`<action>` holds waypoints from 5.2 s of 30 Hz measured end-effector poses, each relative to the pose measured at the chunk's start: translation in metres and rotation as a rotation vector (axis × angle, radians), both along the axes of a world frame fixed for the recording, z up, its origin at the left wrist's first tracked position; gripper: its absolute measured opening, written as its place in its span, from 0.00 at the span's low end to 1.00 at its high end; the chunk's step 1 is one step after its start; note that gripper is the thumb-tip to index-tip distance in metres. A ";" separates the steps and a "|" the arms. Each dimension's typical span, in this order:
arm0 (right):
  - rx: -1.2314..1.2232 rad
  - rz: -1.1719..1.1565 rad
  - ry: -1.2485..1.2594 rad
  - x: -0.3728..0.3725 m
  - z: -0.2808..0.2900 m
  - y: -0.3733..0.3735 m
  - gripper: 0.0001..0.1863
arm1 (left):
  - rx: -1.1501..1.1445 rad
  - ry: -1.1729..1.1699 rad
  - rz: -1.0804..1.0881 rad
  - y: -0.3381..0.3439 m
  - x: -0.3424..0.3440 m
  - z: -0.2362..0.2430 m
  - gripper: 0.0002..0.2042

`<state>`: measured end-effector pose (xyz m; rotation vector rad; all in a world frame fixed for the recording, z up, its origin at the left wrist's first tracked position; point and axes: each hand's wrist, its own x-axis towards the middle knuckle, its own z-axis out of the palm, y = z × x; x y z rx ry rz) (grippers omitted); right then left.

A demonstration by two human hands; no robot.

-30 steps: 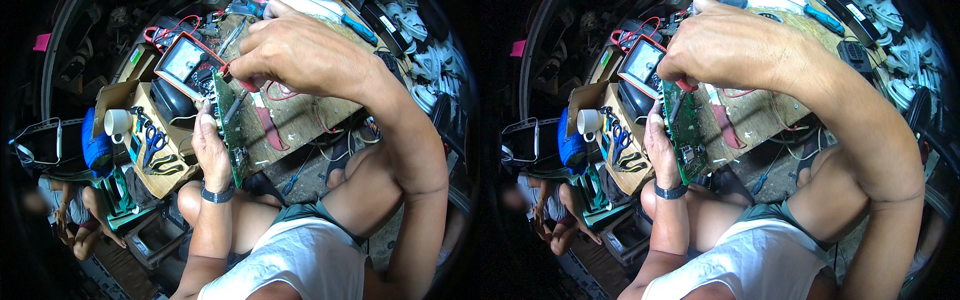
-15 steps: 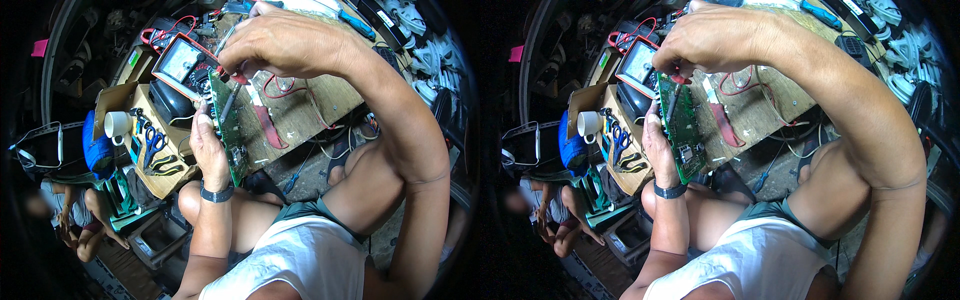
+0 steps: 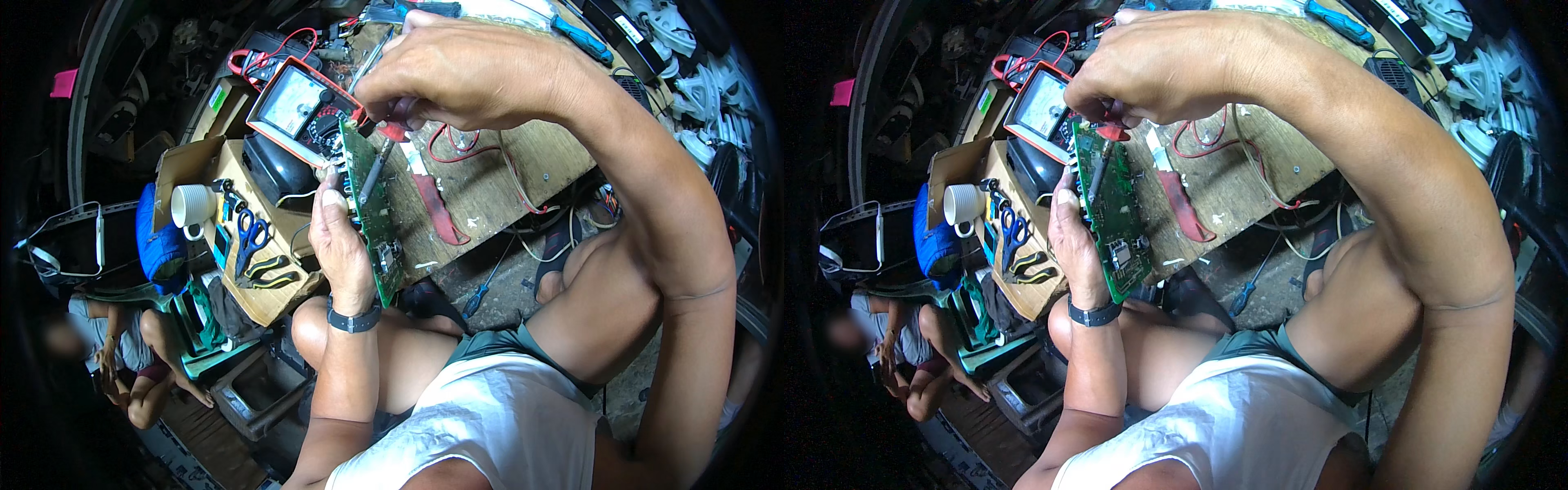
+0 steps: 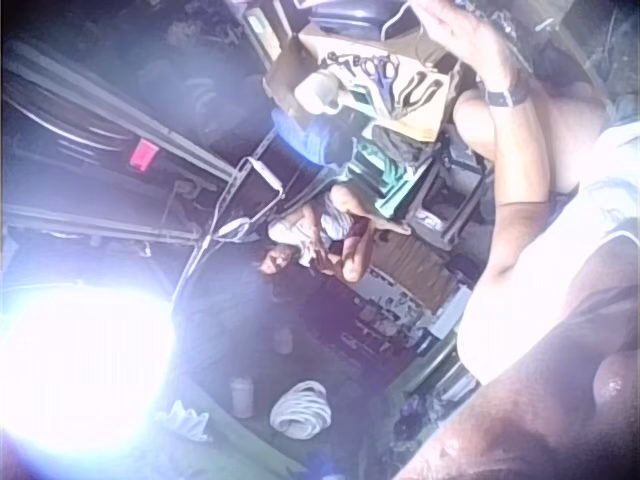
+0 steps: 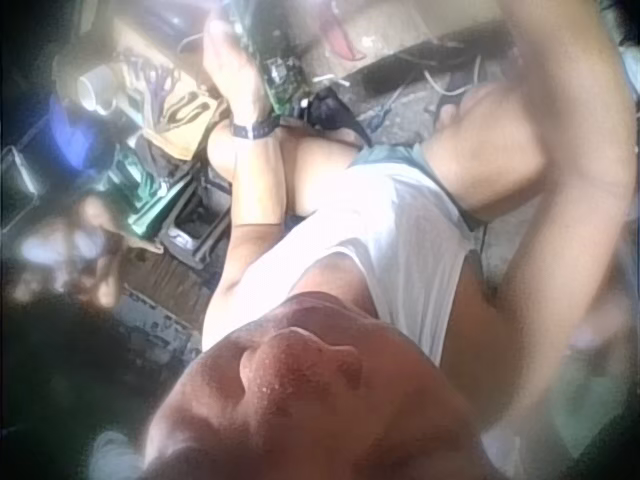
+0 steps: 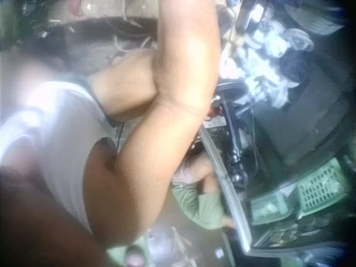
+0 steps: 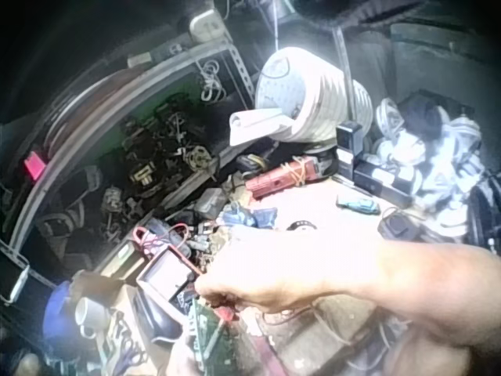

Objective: The person solders components on a green circuit board using a soldering iron, occasionally adjusting wires and applying solder to different points on the board.

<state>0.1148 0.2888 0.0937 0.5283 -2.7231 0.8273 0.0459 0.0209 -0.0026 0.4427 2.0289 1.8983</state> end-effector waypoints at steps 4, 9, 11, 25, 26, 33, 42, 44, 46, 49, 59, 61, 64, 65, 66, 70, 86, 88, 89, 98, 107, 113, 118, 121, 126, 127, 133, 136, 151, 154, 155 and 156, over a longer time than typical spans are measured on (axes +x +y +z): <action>-0.184 0.172 0.036 -0.006 -0.001 0.011 0.04 | -0.008 -0.011 -0.001 0.000 0.000 0.000 0.24; -0.187 0.128 0.032 -0.014 -0.011 0.006 0.07 | -0.011 0.003 -0.034 -0.002 -0.001 0.001 0.24; -0.197 0.153 0.128 -0.015 -0.012 0.005 0.08 | 0.001 -0.014 -0.028 -0.002 -0.002 -0.002 0.24; -0.011 0.101 0.218 -0.012 -0.009 0.001 0.07 | -0.074 0.039 -0.026 -0.001 -0.001 0.002 0.24; 0.005 0.102 0.197 -0.012 -0.006 0.001 0.07 | -0.068 0.038 -0.025 -0.002 -0.002 0.000 0.24; 0.066 0.053 0.218 -0.014 -0.008 -0.002 0.07 | -0.065 0.028 -0.034 -0.002 -0.002 0.002 0.23; 0.063 0.006 0.159 -0.004 0.009 -0.008 0.08 | -0.061 0.027 -0.031 0.002 0.002 0.004 0.24; 0.025 0.040 0.248 0.001 0.010 -0.006 0.08 | -0.060 0.024 -0.020 0.002 0.002 0.003 0.24; -0.015 0.060 0.336 0.003 0.006 -0.005 0.08 | -0.053 0.022 -0.019 0.002 0.003 0.002 0.24; 0.060 0.023 0.293 -0.001 -0.002 -0.007 0.07 | -0.040 0.025 -0.030 0.004 0.003 0.001 0.24; 0.146 0.040 0.661 0.012 -0.020 -0.005 0.12 | -0.036 0.033 -0.038 0.002 0.001 0.000 0.25; -0.243 0.081 0.867 -0.006 -0.047 -0.023 0.11 | -0.036 0.030 -0.047 0.005 0.002 0.001 0.25; 0.166 -0.064 0.550 -0.002 -0.008 -0.032 0.06 | -0.048 0.032 -0.028 0.002 0.001 0.002 0.25; 0.488 -0.150 0.310 0.006 0.011 -0.032 0.04 | -0.056 0.039 -0.018 0.003 0.002 0.003 0.25; 0.524 -0.153 0.305 0.008 0.010 -0.036 0.04 | -0.052 0.041 -0.015 0.003 0.002 0.003 0.25; 0.542 -0.233 0.321 0.012 0.007 -0.032 0.06 | 0.030 0.004 -0.053 0.001 0.001 0.009 0.24; 0.226 -0.184 -0.108 0.014 -0.010 -0.015 0.11 | -0.002 0.004 -0.030 -0.006 -0.005 0.010 0.25; 0.148 -0.191 -0.014 0.016 -0.021 -0.013 0.10 | 0.009 -0.024 -0.021 -0.006 -0.004 0.011 0.25; 0.109 -0.195 0.033 0.017 -0.026 -0.011 0.10 | 0.019 -0.038 -0.018 -0.007 -0.003 0.012 0.25; -0.168 -0.127 -0.355 0.032 -0.038 -0.005 0.12 | -0.068 0.053 -0.035 -0.003 -0.005 0.012 0.27; -0.715 -0.470 -0.510 0.101 -0.062 -0.100 0.12 | 0.053 0.018 -0.023 -0.016 -0.020 -0.008 0.20; -1.070 -0.602 -0.494 0.101 -0.081 -0.149 0.14 | 0.028 0.040 -0.015 -0.015 -0.018 -0.006 0.20; -1.169 -0.641 -0.518 0.103 -0.090 -0.182 0.13 | -0.005 0.081 -0.023 -0.013 -0.014 0.003 0.20; -1.209 -0.623 -0.538 0.104 -0.095 -0.193 0.13 | 0.021 0.079 -0.029 -0.009 -0.011 0.003 0.20; -1.307 -0.605 -0.518 0.102 -0.107 -0.200 0.13 | 0.019 0.077 -0.053 -0.006 -0.007 0.008 0.22; -1.321 -0.596 -0.518 0.102 -0.107 -0.199 0.12 | 0.020 0.081 -0.056 -0.006 -0.007 0.009 0.23; -1.351 -0.575 -0.544 0.100 -0.111 -0.200 0.12 | -0.031 0.102 -0.064 -0.007 -0.008 0.011 0.25; -1.319 -0.590 -0.585 0.100 -0.106 -0.197 0.12 | -0.083 0.136 -0.039 -0.008 -0.008 0.009 0.25; -1.195 -0.613 -0.551 0.101 -0.092 -0.183 0.12 | -0.030 0.096 -0.047 -0.007 -0.006 0.010 0.25; -1.204 -0.614 -0.537 0.102 -0.091 -0.181 0.12 | -0.032 0.081 -0.033 -0.006 -0.005 0.010 0.25; -1.206 -0.612 -0.547 0.102 -0.091 -0.180 0.12 | -0.031 0.069 -0.035 -0.006 -0.005 0.010 0.25; -1.208 -0.610 -0.556 0.103 -0.090 -0.179 0.12 | -0.030 0.057 -0.038 -0.005 -0.005 0.010 0.25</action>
